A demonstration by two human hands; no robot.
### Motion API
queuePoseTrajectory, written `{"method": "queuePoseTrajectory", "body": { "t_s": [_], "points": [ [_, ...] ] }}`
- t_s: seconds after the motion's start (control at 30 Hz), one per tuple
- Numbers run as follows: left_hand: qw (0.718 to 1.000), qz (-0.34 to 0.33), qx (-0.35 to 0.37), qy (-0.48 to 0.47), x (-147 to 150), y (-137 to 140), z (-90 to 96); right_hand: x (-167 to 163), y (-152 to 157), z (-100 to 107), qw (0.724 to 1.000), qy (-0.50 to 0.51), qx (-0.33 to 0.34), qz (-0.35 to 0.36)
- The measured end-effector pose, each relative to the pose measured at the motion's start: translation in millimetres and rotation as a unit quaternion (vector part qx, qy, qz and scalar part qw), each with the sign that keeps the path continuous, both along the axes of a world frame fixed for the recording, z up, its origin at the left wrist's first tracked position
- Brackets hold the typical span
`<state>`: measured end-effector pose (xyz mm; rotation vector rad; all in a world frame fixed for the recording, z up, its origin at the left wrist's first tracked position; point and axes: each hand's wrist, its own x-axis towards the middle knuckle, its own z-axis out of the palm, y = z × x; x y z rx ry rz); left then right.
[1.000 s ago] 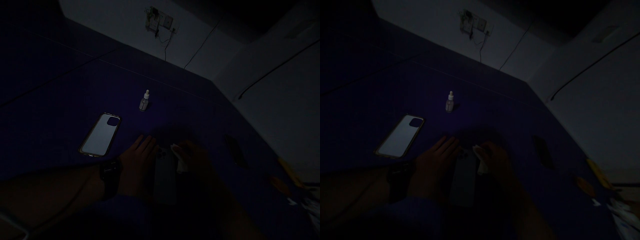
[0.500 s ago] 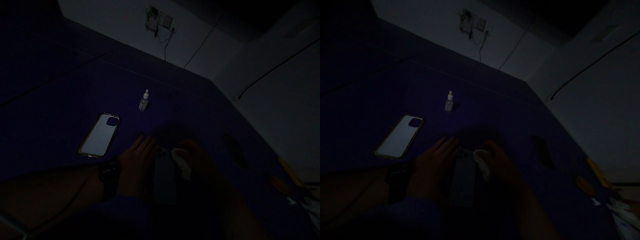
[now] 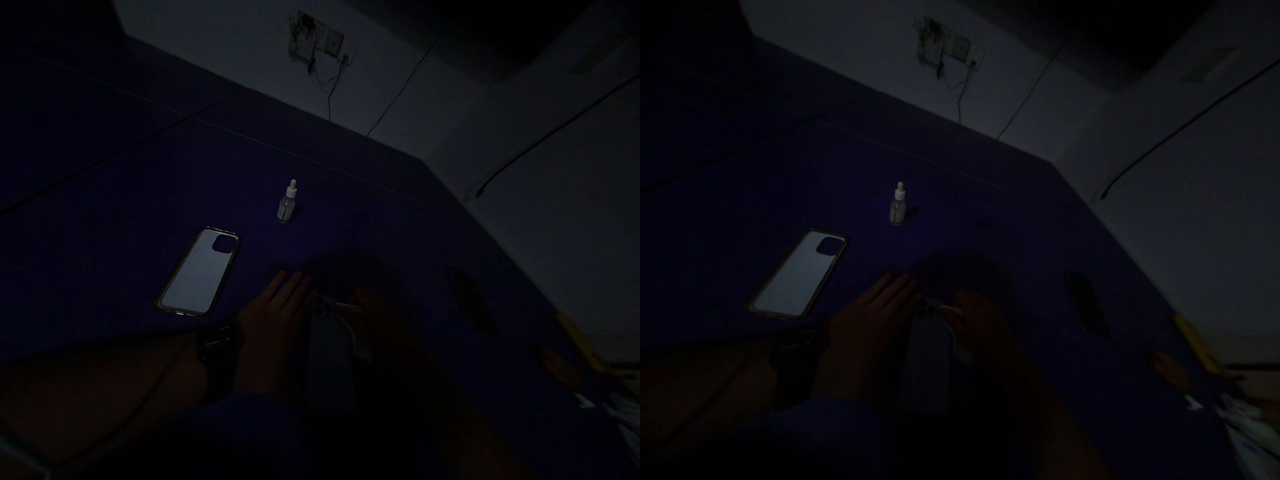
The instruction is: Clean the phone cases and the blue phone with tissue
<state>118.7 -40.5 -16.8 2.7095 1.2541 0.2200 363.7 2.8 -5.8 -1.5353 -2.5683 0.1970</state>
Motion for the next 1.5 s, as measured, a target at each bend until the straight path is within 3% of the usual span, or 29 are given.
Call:
{"method": "queuePoseTrajectory", "body": {
  "t_s": [0.23,0.47,0.63,0.77,0.9,1.1,1.33,1.5],
  "points": [
    [1.0,0.007,0.013,-0.006,2.0,0.0,-4.1,-7.3,7.7,0.7,0.996,-0.068,0.035,-0.04],
    [1.0,0.004,-0.014,0.015,2.4,0.2,2.6,-4.1,-5.4,-4.7,0.99,-0.097,0.081,0.069],
    [1.0,0.01,0.025,0.0,1.6,0.3,-3.4,-6.2,7.1,-7.3,0.989,-0.091,0.11,0.042],
    [1.0,-0.006,0.017,0.005,2.5,2.0,-11.7,-7.1,3.9,-7.7,0.989,-0.105,0.092,0.057],
    [0.999,0.026,0.031,0.008,3.8,0.0,-12.4,-4.6,-5.7,-7.7,0.985,-0.122,0.081,0.093],
    [1.0,0.008,0.003,0.006,2.3,-2.5,-0.1,-12.3,8.0,-3.6,0.989,-0.113,0.096,0.012],
    [1.0,0.017,0.003,0.005,4.9,1.0,-3.0,-13.4,-5.4,-2.7,0.99,-0.109,0.066,0.063],
    [1.0,0.001,-0.013,0.006,1.6,0.2,-0.1,-14.0,-7.2,3.8,0.996,-0.082,0.021,0.005]
  ]
}}
